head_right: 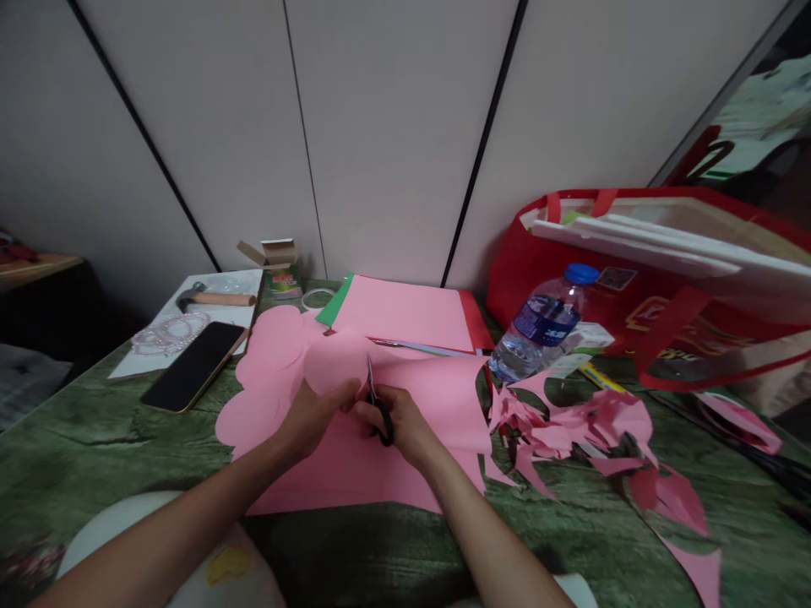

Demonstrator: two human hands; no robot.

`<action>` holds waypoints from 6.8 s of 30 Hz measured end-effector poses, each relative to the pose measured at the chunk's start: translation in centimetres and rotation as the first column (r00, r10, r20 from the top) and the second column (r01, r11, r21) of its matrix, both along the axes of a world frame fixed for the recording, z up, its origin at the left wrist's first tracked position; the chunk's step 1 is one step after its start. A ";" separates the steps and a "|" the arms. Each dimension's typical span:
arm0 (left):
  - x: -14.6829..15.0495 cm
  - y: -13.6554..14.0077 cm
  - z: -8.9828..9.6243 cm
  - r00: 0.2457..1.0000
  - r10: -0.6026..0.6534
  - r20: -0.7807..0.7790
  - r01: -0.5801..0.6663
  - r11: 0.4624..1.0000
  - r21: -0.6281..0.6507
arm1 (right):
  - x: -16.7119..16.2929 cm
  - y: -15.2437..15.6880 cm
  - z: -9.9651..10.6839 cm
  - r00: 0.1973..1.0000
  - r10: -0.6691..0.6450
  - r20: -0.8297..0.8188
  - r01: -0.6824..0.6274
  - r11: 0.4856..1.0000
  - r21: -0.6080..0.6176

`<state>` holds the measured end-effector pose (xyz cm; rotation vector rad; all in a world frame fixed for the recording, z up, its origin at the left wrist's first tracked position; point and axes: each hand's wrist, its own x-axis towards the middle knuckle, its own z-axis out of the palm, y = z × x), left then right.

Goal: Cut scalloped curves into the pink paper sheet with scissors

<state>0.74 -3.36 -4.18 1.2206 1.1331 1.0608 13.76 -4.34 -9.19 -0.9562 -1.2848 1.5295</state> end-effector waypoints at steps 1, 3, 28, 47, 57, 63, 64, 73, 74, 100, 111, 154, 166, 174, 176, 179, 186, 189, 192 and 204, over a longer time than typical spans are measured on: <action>0.0 0.1 -0.1 1.000 -0.011 0.004 0.011 1.000 -0.002 | 0.0 0.0 -0.1 1.000 -0.003 -0.003 0.003 1.000 0.002; 0.0 0.1 -0.4 1.000 -0.019 0.022 0.019 1.000 0.006 | 0.0 0.0 -0.1 1.000 -0.012 -0.005 0.012 1.000 0.005; 0.1 -0.2 0.6 0.996 -0.036 0.084 0.036 0.999 0.007 | 0.0 -0.3 1.3 0.997 -0.063 0.045 0.063 0.998 0.005; -0.3 0.1 0.6 0.999 -0.047 0.023 0.047 0.998 0.031 | 0.8 -0.4 2.8 0.994 -0.051 0.096 0.047 0.998 0.042; -0.3 -0.1 0.3 0.995 -0.075 0.064 0.074 0.997 0.007 | 1.1 -0.2 2.7 0.997 0.005 0.079 -0.011 0.997 0.071; -0.2 -0.2 0.2 0.991 -0.081 0.104 0.081 0.997 0.005 | 1.1 -0.4 2.8 0.994 0.000 0.109 -0.006 0.999 0.054; -0.2 -0.2 0.2 0.991 -0.083 0.109 0.084 0.996 0.004 | 1.1 -0.4 2.8 0.993 -0.001 0.118 -0.005 0.999 0.054; -0.1 -0.4 0.7 0.991 -0.083 0.101 0.084 0.996 -0.014 | 0.9 -0.3 3.0 0.990 -0.007 0.140 -0.002 0.998 0.060; -0.2 -0.4 0.7 0.991 -0.082 0.103 0.083 0.996 -0.013 | 0.9 -0.3 3.1 0.992 -0.004 0.128 -0.004 0.998 0.062; -0.3 -0.1 0.5 0.991 -0.083 0.106 0.081 0.996 0.022 | 0.8 -0.7 3.3 0.988 -0.047 0.146 0.054 0.998 -0.042; -0.4 0.0 0.4 0.986 -0.092 0.136 0.085 0.995 0.059 | 0.6 -0.7 3.5 0.990 -0.056 0.128 0.062 0.997 -0.043; 0.2 -1.0 -0.1 0.999 0.031 0.016 -0.031 0.999 -0.009 | 0.5 -0.7 3.4 0.994 -0.002 0.106 -0.003 0.999 0.043; 0.4 -1.3 0.9 1.000 -0.001 0.024 0.002 0.999 -0.054 | 0.7 -0.6 3.1 0.997 0.018 0.079 -0.019 1.000 0.024; 0.5 -1.2 0.7 0.992 -0.039 0.118 0.040 0.999 -0.011 | 0.7 -0.7 3.1 0.996 -0.003 0.088 0.004 1.000 -0.012; 0.5 -1.2 0.8 0.990 -0.044 0.136 0.046 0.999 -0.009 | 0.7 -0.7 3.1 0.996 0.002 0.086 -0.001 1.000 -0.012; 0.5 -1.3 1.0 0.988 -0.065 0.141 0.066 0.998 -0.006 | 0.7 -0.8 3.1 0.998 0.008 0.070 -0.008 1.000 -0.008; 0.5 -1.3 1.0 0.989 -0.026 0.146 0.029 0.999 -0.014 | 0.7 -0.8 3.2 0.997 0.005 0.074 -0.004 1.000 -0.020; 0.5 -1.3 1.1 0.992 -0.008 0.127 0.009 1.000 -0.012 | 0.8 -0.8 3.0 0.996 -0.004 0.088 0.006 1.000 -0.024; 0.5 -1.2 1.0 0.994 -0.002 0.110 0.002 1.000 -0.001 | 0.8 -0.8 2.9 0.997 -0.003 0.078 0.006 1.000 -0.031; 0.4 -0.8 0.2 0.991 0.031 0.133 -0.035 0.999 0.033 | 0.6 -0.9 3.2 0.997 -0.008 0.082 0.012 0.999 -0.047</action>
